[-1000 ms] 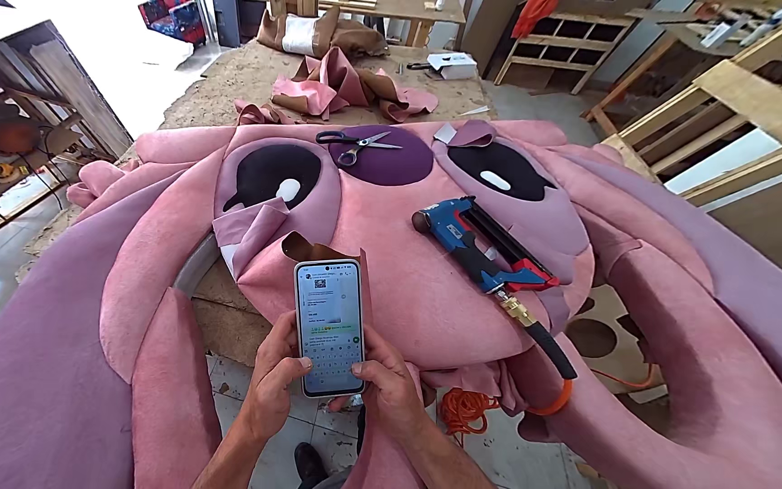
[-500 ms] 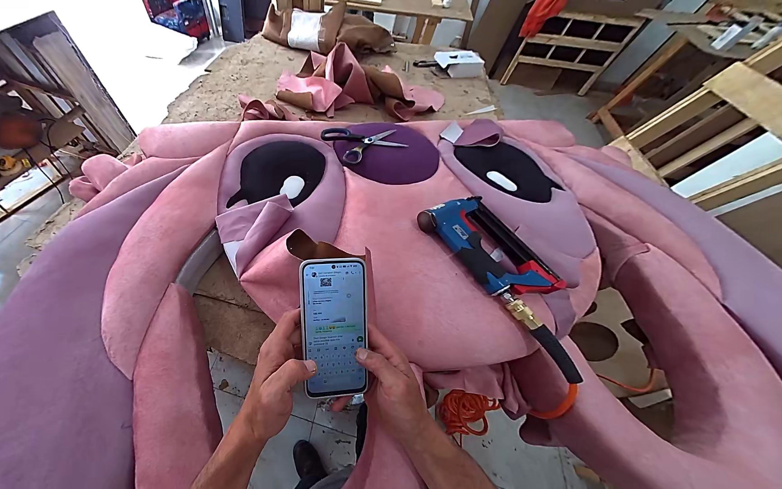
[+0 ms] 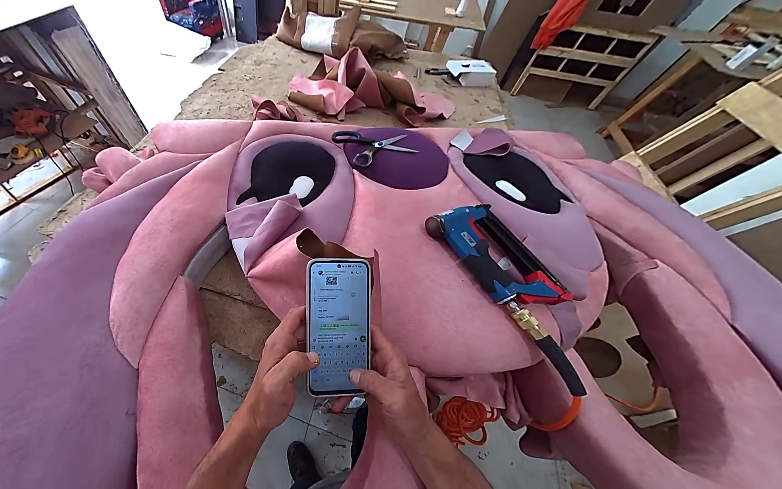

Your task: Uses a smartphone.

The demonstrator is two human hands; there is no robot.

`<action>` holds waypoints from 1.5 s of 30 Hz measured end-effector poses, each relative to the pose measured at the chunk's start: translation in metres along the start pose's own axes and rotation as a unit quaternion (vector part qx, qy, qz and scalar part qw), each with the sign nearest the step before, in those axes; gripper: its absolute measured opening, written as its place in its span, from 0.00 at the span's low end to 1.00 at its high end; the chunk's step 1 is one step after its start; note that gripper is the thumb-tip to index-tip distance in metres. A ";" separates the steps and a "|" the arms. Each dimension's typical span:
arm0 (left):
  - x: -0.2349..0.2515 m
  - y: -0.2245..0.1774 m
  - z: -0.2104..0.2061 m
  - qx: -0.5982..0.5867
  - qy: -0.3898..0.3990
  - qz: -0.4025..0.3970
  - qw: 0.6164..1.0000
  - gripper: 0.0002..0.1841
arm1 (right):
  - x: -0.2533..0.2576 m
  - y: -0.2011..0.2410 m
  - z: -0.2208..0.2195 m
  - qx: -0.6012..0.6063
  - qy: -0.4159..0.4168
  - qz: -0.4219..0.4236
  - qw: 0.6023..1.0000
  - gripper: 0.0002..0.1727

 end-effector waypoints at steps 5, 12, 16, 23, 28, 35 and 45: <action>0.000 0.001 0.002 -0.007 -0.013 0.005 1.000 0.29 | 0.001 0.002 -0.006 -0.040 -0.006 -0.029 0.999 0.37; 0.000 0.000 0.001 -0.006 -0.014 0.014 1.000 0.30 | 0.001 0.002 -0.004 -0.030 -0.007 -0.038 0.999 0.35; 0.001 -0.001 0.001 -0.011 -0.005 0.010 1.000 0.32 | 0.001 0.002 -0.001 -0.012 0.004 -0.030 0.999 0.37; 0.000 -0.006 0.000 0.021 -0.003 0.034 0.999 0.32 | 0.001 0.002 0.001 -0.007 0.004 -0.021 1.000 0.36; 0.000 -0.006 0.000 0.027 -0.002 0.037 0.999 0.34 | 0.000 0.002 0.001 -0.003 0.003 -0.019 1.000 0.35; -0.001 -0.004 0.001 0.034 0.004 0.032 0.999 0.33 | 0.000 0.003 0.000 0.002 -0.005 -0.017 1.000 0.28; -0.001 -0.004 -0.001 0.042 0.012 0.039 0.998 0.34 | 0.002 0.000 0.000 0.016 -0.044 -0.012 0.999 0.22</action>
Point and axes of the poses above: each hand's wrist, its own x-axis towards the middle knuckle, its own z-axis out of the back of the hand, y = z × x, the point moved 1 cm from there along x, towards the middle knuckle, and after that the axes turned 7 degrees about x, right-handed, at the moved point
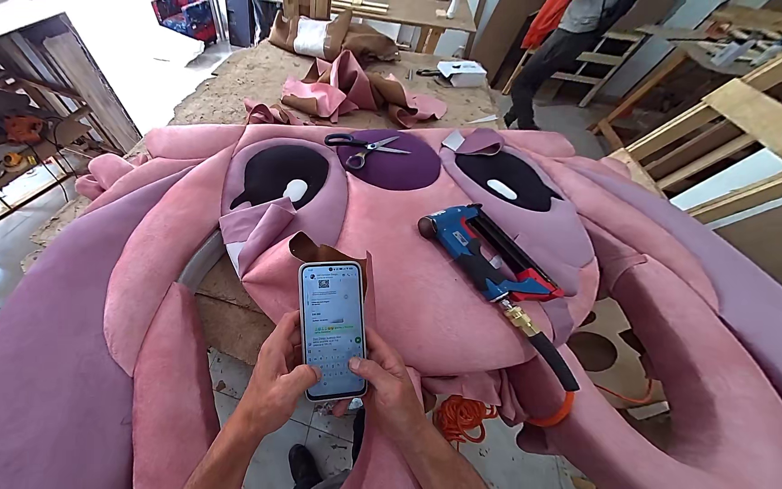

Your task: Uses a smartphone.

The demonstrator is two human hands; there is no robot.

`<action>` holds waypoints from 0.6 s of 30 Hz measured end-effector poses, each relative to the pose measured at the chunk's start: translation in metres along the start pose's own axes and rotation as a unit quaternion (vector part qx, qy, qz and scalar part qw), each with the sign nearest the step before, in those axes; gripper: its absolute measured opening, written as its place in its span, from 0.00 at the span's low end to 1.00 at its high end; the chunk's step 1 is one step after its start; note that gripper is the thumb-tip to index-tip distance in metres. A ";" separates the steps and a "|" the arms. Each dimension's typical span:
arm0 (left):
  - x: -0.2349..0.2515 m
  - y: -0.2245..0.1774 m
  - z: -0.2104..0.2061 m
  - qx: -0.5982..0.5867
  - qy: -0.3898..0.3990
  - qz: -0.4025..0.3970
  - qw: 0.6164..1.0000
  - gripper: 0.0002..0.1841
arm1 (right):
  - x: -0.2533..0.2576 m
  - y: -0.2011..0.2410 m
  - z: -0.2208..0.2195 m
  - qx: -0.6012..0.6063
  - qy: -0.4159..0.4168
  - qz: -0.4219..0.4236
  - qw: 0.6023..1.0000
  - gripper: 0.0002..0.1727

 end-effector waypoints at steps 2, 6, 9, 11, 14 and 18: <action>0.000 0.001 0.000 -0.007 0.001 -0.001 1.000 0.34 | -0.001 0.000 0.000 -0.003 0.011 0.001 1.000 0.24; 0.000 0.001 0.003 -0.012 -0.004 -0.002 1.000 0.34 | -0.002 0.003 -0.005 -0.051 0.032 -0.013 0.998 0.35; 0.000 0.001 0.003 -0.023 -0.007 0.009 1.000 0.34 | -0.001 0.003 -0.007 -0.060 0.017 -0.024 0.998 0.36; 0.000 0.001 0.003 -0.026 -0.002 0.017 0.999 0.35 | 0.000 0.003 -0.003 -0.044 0.030 -0.021 0.998 0.36; 0.001 0.000 0.003 -0.024 0.007 0.022 0.999 0.36 | 0.000 0.003 0.000 -0.015 0.038 -0.018 0.999 0.33; 0.001 0.000 0.004 -0.011 0.016 0.010 1.000 0.35 | 0.001 0.000 0.003 0.018 0.046 -0.008 0.999 0.30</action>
Point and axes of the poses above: each hand's wrist, its own x-axis towards the middle knuckle, its own z-axis out of the back of the hand, y = z × x, the point moved 1 cm from there along x, towards the middle knuckle, and after that the axes turned 7 degrees about x, right-handed, at the moved point
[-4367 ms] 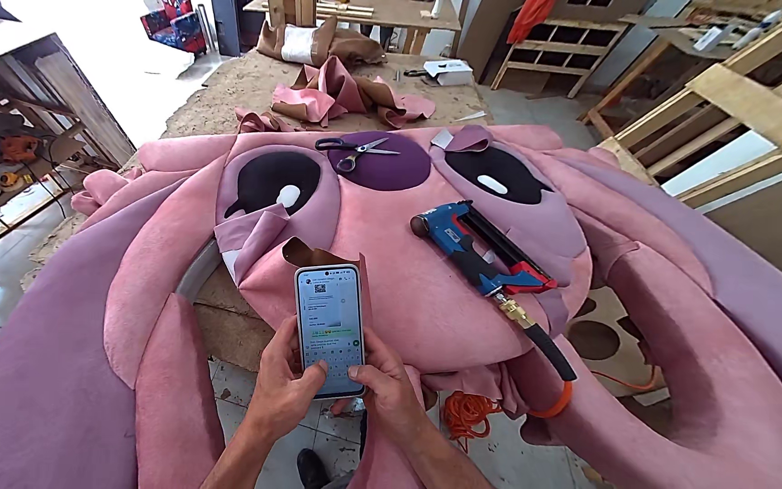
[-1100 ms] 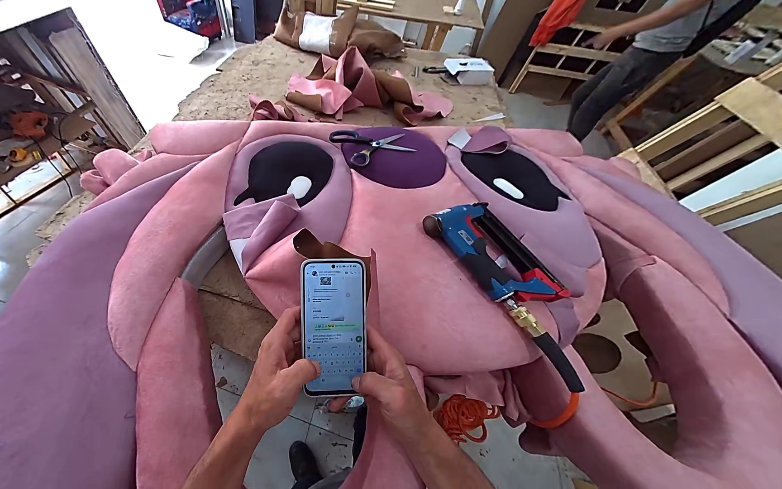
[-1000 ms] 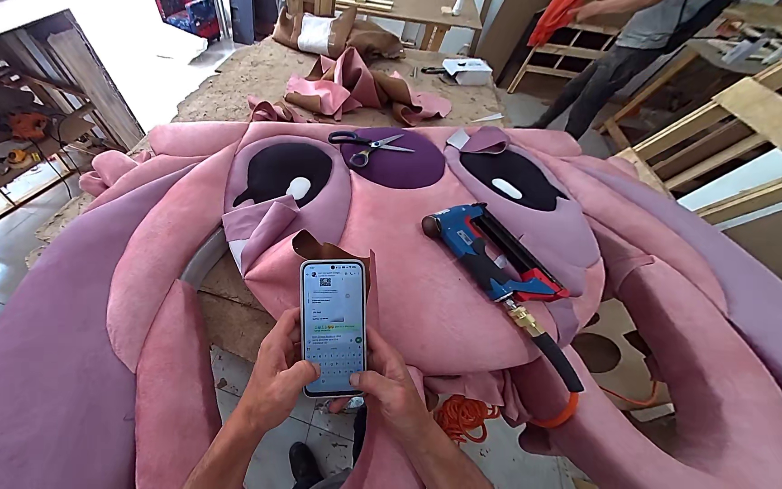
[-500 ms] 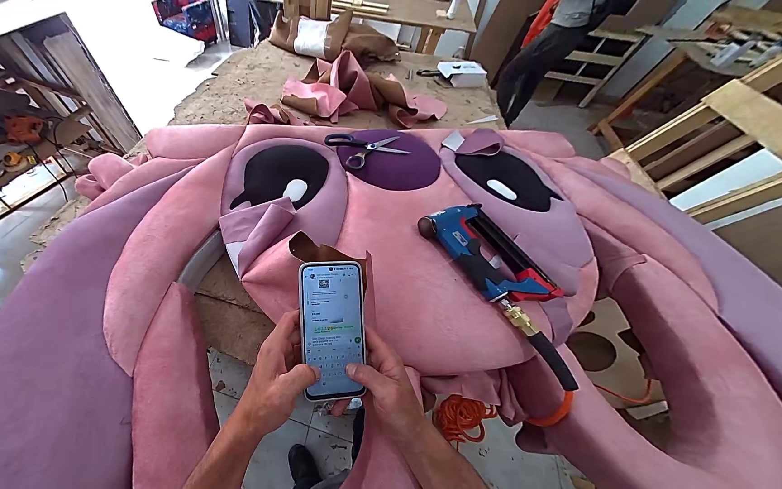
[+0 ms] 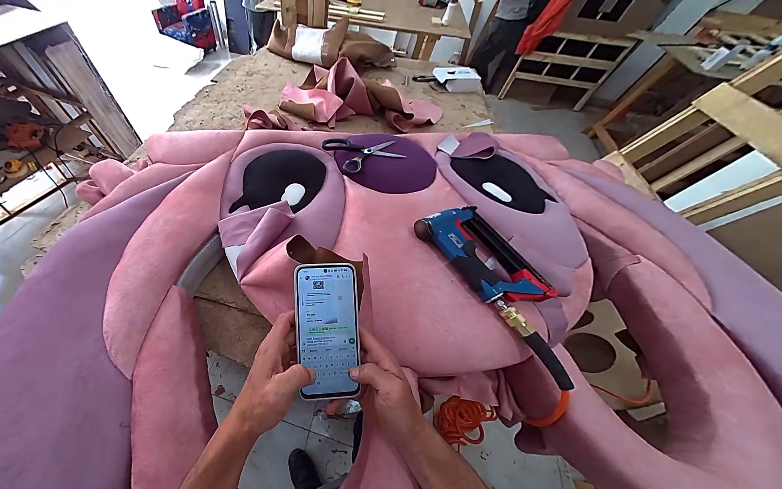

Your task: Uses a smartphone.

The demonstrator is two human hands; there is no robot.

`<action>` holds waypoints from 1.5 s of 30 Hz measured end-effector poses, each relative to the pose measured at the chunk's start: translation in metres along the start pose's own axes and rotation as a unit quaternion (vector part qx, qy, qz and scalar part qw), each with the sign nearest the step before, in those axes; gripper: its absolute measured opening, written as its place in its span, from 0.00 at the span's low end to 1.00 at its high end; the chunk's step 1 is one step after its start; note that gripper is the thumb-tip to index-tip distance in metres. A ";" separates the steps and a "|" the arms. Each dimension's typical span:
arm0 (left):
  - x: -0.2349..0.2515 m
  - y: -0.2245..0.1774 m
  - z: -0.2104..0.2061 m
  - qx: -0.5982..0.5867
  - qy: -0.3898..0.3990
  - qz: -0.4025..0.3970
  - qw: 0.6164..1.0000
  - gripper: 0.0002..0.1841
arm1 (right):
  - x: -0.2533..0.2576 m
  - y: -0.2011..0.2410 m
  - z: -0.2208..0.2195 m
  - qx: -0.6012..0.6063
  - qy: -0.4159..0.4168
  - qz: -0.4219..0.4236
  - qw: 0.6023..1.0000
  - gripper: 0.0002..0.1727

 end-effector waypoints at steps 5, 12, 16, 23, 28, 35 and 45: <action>-0.001 0.000 -0.002 0.007 0.003 -0.004 1.000 0.36 | 0.000 -0.001 0.001 0.012 -0.012 0.008 1.000 0.25; 0.000 0.001 -0.007 0.018 -0.014 0.005 1.000 0.35 | 0.001 -0.001 -0.004 -0.019 -0.050 0.029 0.998 0.21; 0.001 0.001 -0.014 0.030 -0.070 0.003 0.997 0.30 | -0.001 0.000 -0.005 -0.047 -0.010 0.018 0.999 0.26; 0.001 0.004 -0.004 -0.001 -0.038 0.001 0.999 0.31 | -0.001 0.003 -0.010 -0.086 -0.023 -0.017 0.996 0.36; 0.000 0.002 -0.009 0.042 -0.037 0.012 0.998 0.38 | -0.001 0.002 -0.007 -0.074 -0.018 -0.003 0.997 0.35; 0.000 0.001 -0.004 0.018 -0.009 -0.009 1.000 0.34 | -0.003 0.002 -0.005 -0.073 0.000 0.008 0.997 0.35; 0.000 0.001 -0.015 0.093 -0.042 -0.008 0.995 0.45 | -0.003 0.002 -0.005 -0.066 -0.011 0.012 0.998 0.32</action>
Point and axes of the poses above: each hand's wrist, its own x-axis towards the middle knuckle, its own z-axis out of the back of the hand, y = z × x, the point moved 1 cm from there along x, towards the middle knuckle, and after that the axes turned 7 degrees about x, right-handed, at the moved point
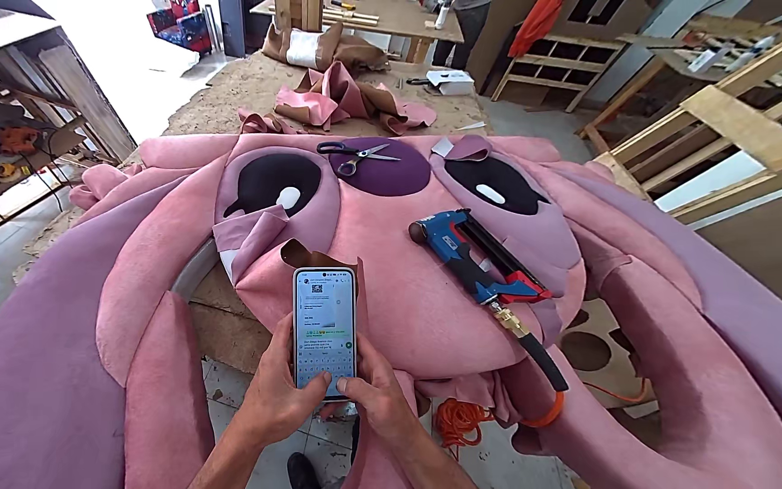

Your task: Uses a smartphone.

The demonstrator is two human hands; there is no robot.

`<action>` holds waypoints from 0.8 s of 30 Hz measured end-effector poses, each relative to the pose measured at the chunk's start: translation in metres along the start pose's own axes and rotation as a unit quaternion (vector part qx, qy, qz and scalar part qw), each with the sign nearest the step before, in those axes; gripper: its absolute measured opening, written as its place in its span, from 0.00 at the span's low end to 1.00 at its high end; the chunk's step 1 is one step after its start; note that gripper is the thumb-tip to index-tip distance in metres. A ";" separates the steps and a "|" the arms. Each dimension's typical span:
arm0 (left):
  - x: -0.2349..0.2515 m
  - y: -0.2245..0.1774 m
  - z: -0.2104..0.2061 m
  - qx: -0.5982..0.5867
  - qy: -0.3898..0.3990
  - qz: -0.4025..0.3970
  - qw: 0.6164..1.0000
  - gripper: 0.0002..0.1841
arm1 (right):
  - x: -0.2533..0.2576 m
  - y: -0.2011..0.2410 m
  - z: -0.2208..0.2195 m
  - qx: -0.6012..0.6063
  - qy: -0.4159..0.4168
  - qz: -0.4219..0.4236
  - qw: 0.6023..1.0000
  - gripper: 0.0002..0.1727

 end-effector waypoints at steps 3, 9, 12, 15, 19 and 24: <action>0.000 0.001 -0.001 0.001 -0.002 -0.016 1.000 0.42 | 0.001 -0.003 -0.001 0.016 -0.023 0.015 0.999 0.23; 0.001 0.001 -0.006 -0.022 -0.055 -0.009 0.998 0.30 | 0.001 -0.003 0.000 0.015 -0.003 0.000 1.000 0.27; 0.001 0.002 -0.001 -0.054 -0.043 -0.003 0.998 0.29 | 0.000 0.000 -0.004 -0.025 0.002 -0.024 0.999 0.37; 0.003 0.004 0.007 -0.094 -0.016 -0.003 0.995 0.29 | 0.001 0.001 -0.005 -0.023 -0.005 -0.031 0.999 0.37; 0.005 0.003 0.014 -0.127 0.003 0.013 0.992 0.29 | 0.001 0.001 -0.002 0.018 0.004 -0.024 1.000 0.36; 0.005 0.005 0.016 -0.138 0.024 0.014 0.990 0.31 | 0.000 0.001 0.001 0.036 0.007 -0.024 0.999 0.34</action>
Point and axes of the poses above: each hand's wrist, its own x-axis towards the middle knuckle, its own z-axis out of the back of the hand, y = z × x, the point moved 1 cm from there along x, towards the middle knuckle, and after that the axes turned 7 degrees about x, right-handed, at the moved point
